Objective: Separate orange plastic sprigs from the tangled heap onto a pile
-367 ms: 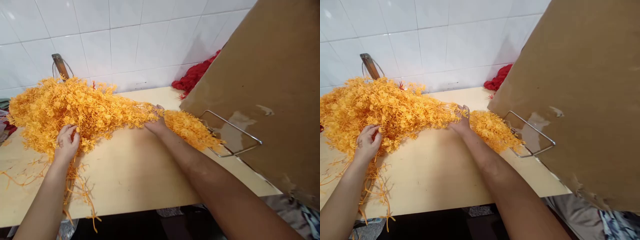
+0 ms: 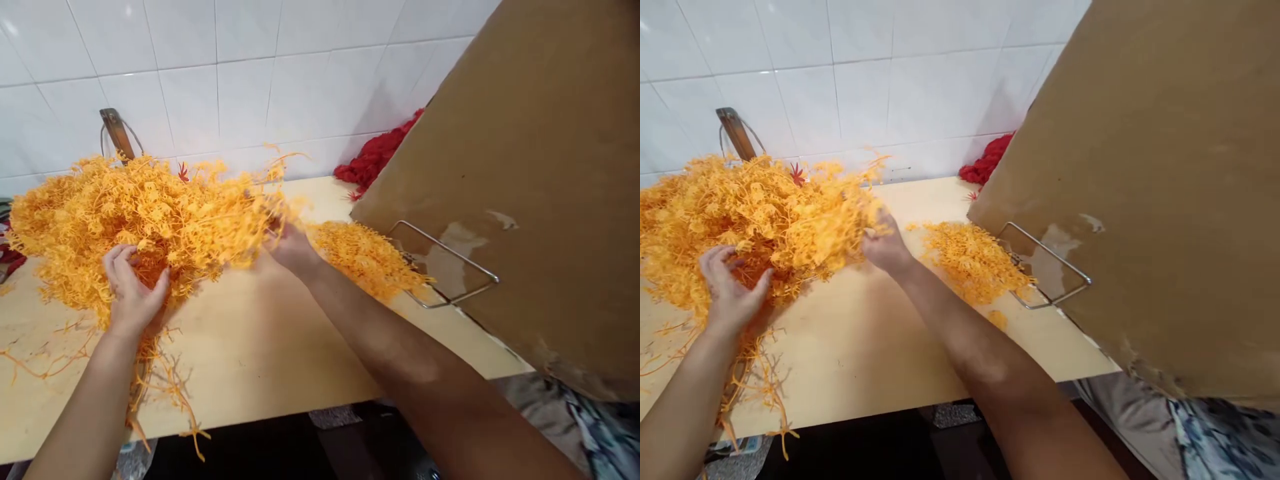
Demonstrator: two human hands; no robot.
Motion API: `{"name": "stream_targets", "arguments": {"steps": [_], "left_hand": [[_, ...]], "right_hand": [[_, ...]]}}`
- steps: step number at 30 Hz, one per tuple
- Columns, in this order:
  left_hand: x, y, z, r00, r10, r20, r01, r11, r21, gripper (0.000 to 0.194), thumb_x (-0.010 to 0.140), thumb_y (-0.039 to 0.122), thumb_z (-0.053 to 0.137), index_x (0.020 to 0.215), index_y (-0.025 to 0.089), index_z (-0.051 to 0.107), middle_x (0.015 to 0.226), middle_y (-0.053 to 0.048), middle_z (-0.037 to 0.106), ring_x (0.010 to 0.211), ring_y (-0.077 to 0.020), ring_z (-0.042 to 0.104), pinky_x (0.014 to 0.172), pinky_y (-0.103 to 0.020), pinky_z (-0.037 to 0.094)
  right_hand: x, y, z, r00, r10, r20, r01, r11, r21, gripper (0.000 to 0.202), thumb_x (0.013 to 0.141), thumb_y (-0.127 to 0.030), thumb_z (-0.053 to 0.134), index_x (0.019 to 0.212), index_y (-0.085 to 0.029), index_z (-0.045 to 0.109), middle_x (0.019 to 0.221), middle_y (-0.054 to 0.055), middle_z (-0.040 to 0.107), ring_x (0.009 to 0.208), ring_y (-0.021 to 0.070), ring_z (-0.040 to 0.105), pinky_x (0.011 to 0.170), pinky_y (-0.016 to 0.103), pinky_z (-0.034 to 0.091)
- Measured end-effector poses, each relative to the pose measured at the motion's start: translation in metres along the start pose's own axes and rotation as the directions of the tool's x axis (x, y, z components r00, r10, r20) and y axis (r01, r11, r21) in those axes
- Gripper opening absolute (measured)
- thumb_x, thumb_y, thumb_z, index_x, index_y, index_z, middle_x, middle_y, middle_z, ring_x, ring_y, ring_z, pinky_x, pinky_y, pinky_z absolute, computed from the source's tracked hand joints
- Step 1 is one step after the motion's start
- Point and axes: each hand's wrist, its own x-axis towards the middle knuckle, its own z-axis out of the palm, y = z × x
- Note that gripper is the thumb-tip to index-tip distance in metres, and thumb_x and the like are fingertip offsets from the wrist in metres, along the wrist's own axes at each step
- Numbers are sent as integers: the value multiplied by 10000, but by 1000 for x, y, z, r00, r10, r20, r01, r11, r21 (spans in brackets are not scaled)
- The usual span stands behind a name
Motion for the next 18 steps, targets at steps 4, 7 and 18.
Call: {"name": "stream_targets", "arguments": {"steps": [4, 7, 18], "left_hand": [[-9, 23, -2, 964, 258, 60, -257, 966, -25, 728, 717, 325, 579, 1333, 210, 210, 1331, -132, 215, 1277, -293, 237, 1050, -458, 279], [-8, 31, -1, 886, 372, 277, -375, 926, -44, 582, 778, 193, 455, 1321, 286, 267, 1339, -87, 304, 1256, -268, 299, 1031, -475, 284], [-6, 34, 3, 820, 372, 436, -396, 917, -38, 421, 764, 196, 436, 1183, 218, 462, 1148, -85, 512, 1080, -232, 450, 905, -413, 402]], "right_hand": [[-25, -42, -8, 960, -265, 94, 263, 964, 29, 494, 759, -119, 388, 1250, -143, 437, 1308, 124, 418, 1241, 216, 370, 1000, 417, 375], [-48, -55, -10, 922, -365, 130, 369, 929, -10, 538, 736, -112, 414, 1274, -124, 399, 1332, 154, 377, 1286, 243, 298, 1028, 451, 339], [-160, 34, -73, 961, 236, -144, -276, 823, -496, 773, 787, -537, 410, 1388, -105, 187, 1384, 214, 278, 1295, 337, 246, 1020, 527, 264]]}}
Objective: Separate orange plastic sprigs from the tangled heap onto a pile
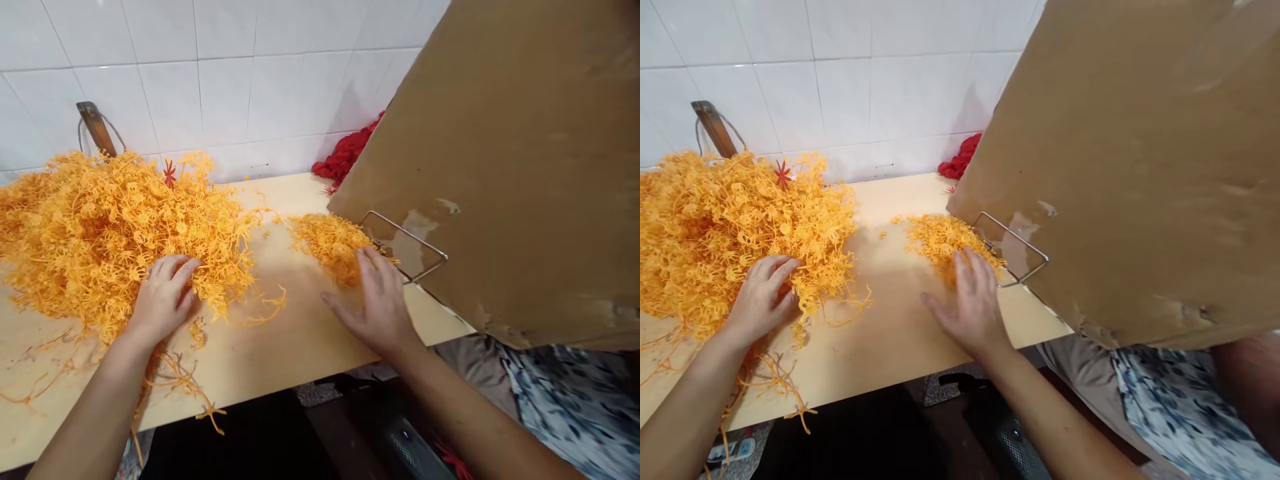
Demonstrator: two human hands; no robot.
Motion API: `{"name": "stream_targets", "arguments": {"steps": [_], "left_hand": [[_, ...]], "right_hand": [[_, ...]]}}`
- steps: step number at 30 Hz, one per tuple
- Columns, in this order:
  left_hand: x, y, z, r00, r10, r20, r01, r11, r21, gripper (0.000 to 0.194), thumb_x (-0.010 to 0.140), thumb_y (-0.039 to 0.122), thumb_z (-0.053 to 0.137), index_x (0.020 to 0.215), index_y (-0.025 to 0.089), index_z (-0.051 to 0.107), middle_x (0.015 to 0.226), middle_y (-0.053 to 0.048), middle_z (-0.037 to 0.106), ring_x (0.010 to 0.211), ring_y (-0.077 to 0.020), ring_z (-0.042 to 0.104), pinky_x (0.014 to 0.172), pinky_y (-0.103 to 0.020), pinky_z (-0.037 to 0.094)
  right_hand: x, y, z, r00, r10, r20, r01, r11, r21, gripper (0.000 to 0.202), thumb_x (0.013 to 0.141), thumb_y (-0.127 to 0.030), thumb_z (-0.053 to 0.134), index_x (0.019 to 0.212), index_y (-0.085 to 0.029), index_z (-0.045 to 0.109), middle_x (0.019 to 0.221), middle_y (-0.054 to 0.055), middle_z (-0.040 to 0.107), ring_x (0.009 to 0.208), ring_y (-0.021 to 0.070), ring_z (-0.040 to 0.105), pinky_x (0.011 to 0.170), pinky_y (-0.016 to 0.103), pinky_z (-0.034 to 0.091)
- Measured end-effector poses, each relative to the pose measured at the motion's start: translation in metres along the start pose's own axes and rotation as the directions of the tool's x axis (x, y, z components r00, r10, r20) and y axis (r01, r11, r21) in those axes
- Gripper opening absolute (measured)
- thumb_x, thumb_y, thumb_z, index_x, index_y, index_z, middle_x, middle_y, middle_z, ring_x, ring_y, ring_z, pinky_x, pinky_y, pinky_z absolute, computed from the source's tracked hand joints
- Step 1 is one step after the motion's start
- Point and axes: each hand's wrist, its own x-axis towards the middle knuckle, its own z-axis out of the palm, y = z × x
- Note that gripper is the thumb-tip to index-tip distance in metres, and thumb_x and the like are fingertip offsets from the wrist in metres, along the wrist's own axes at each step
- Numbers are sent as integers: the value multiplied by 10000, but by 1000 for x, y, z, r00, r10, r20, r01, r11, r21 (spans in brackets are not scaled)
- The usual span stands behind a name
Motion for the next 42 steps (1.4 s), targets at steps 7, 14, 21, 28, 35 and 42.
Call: {"name": "stream_targets", "arguments": {"steps": [7, 14, 21, 28, 35, 42], "left_hand": [[-5, -5, 0, 997, -17, -76, 11, 997, -82, 412, 744, 233, 477, 1152, 197, 427, 1120, -91, 494, 1071, -227, 452, 919, -404, 409], [-4, -5, 4, 998, -33, -44, 30, 997, -77, 369, 727, 240, 486, 1092, 213, 432, 1086, -85, 500, 1045, -231, 467, 892, -407, 411], [-2, -4, 16, 997, 12, -73, -11, 1000, 9, 340, 728, 198, 496, 1058, 220, 420, 1042, -78, 517, 975, -221, 485, 827, -394, 411], [0, -6, 19, 998, -33, -54, 32, 999, -31, 297, 709, 180, 518, 997, 221, 457, 1011, -71, 540, 942, -216, 501, 786, -387, 420], [1, -6, 20, 999, -11, -35, 11, 1000, -3, 276, 711, 201, 532, 981, 229, 478, 1004, -64, 532, 933, -222, 495, 775, -386, 424], [0, -3, 17, 998, -35, 58, 34, 999, 19, 257, 722, 226, 513, 977, 195, 518, 1027, -78, 514, 957, -231, 471, 780, -381, 433]], "right_hand": [[15, 60, 45, 956, 276, 101, -262, 956, -131, 815, 778, -577, 339, 1297, 50, 303, 1319, 300, 330, 1252, 370, 287, 1004, 496, 265], [62, 29, 75, 971, 108, 213, -91, 992, -86, 727, 814, -546, 284, 1299, -6, 328, 1354, 253, 322, 1260, 354, 256, 998, 494, 255], [136, 12, 123, 978, 122, 171, -119, 993, -26, 632, 833, -445, 322, 1260, 16, 397, 1278, 250, 423, 1179, 368, 325, 959, 496, 273], [159, 5, 120, 974, 179, 140, -171, 983, -68, 602, 849, -397, 353, 1274, 29, 380, 1347, 255, 348, 1240, 386, 263, 967, 517, 266], [98, 39, 33, 933, 250, 260, -152, 926, -347, 432, 832, -350, 382, 1129, -79, 540, 1141, 217, 525, 1044, 338, 480, 834, 437, 406], [72, 55, 5, 680, 569, 463, -252, 773, -582, 393, 848, -219, 309, 1171, -103, 502, 1187, 210, 490, 963, 317, 559, 725, 401, 433]]}}
